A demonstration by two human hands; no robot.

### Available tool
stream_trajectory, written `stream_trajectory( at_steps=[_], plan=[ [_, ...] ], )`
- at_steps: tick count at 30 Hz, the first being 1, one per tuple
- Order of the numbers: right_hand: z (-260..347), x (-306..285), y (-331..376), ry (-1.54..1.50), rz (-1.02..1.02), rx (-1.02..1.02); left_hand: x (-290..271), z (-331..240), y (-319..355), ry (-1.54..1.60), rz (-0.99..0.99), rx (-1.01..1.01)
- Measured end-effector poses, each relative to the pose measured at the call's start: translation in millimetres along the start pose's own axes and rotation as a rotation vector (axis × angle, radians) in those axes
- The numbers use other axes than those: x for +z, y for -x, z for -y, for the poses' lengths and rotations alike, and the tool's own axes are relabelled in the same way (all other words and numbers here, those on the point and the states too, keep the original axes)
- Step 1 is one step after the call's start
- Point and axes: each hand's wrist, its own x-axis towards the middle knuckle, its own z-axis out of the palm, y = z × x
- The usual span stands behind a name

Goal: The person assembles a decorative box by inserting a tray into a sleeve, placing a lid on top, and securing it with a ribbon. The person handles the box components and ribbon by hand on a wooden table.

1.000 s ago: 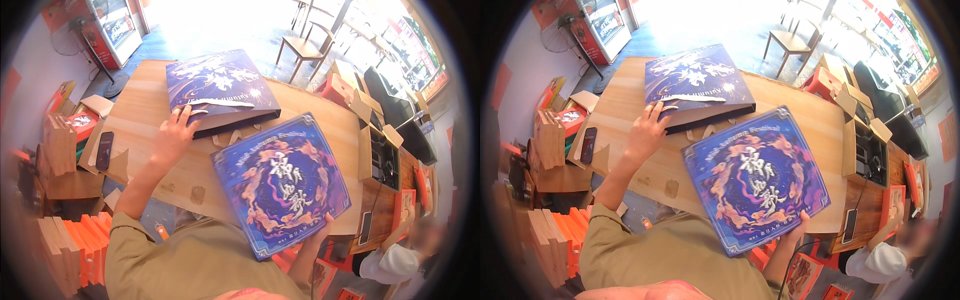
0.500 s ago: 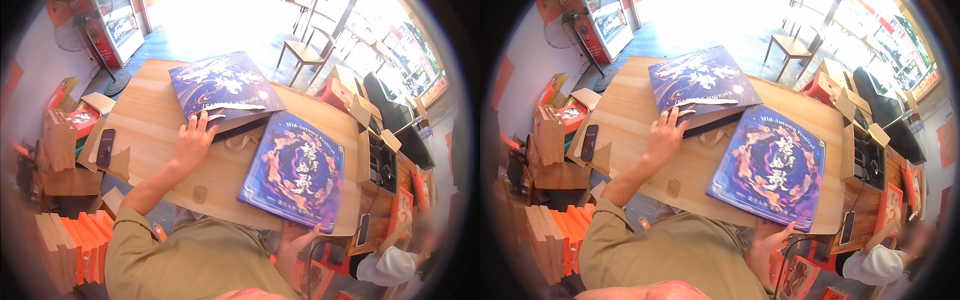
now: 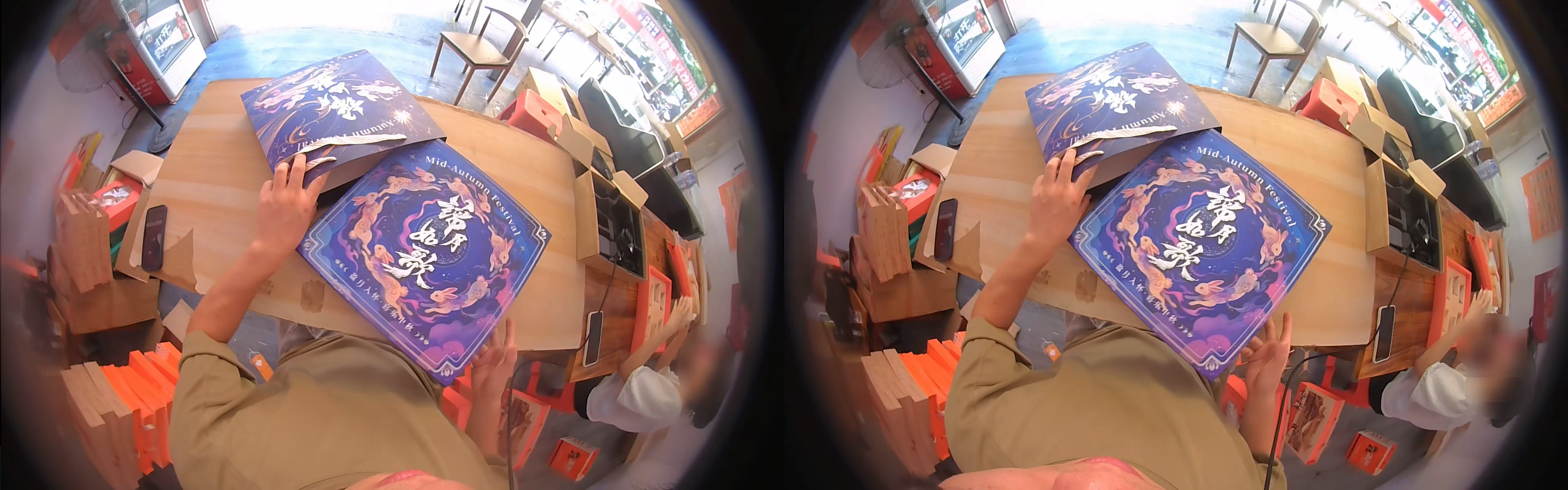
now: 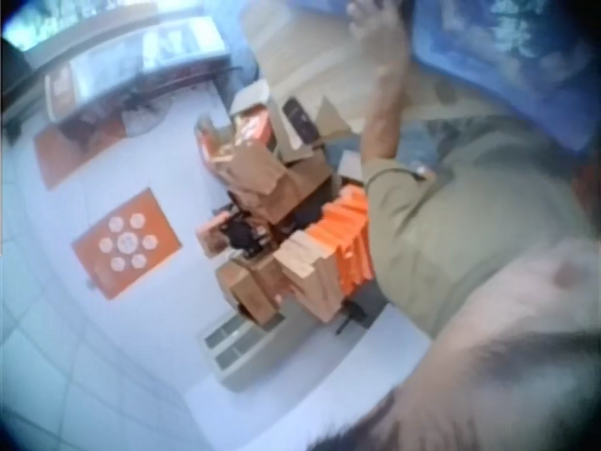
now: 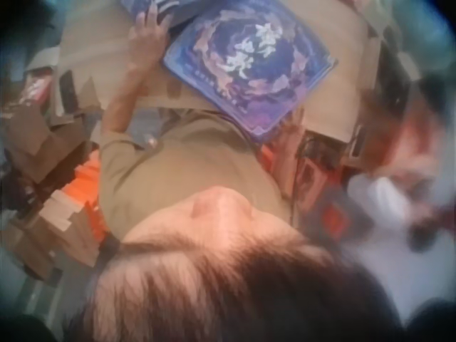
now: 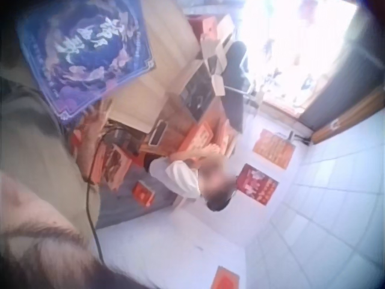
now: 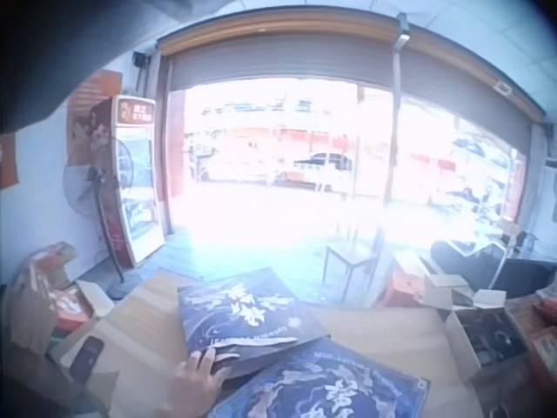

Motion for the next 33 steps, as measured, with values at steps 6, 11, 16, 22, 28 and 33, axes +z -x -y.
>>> stream_trajectory(
  at_steps=[6, 11, 16, 22, 28, 33],
  plan=[
    [18, 37, -60, 0.078, 0.08, 0.118, -12, 1, -3, 0.059, 0.042, -0.018],
    [14, 53, -43, -0.113, 0.054, 0.031, -12, 2, -7, 0.056, 0.057, -0.057],
    [-24, 36, 6, -0.318, -0.082, 0.046, -5, -1, -9, 0.036, 0.035, -0.062],
    [-13, 91, 16, -0.429, -0.135, 0.089, 0, -2, -7, 0.012, 0.038, -0.032],
    [-33, 147, -11, -0.47, -0.26, -0.079, -12, -12, -7, -0.017, 0.023, 0.01],
    [-60, 167, -33, -0.391, -0.154, -0.156, -39, -30, -5, 0.0, 0.049, 0.056]
  ],
)
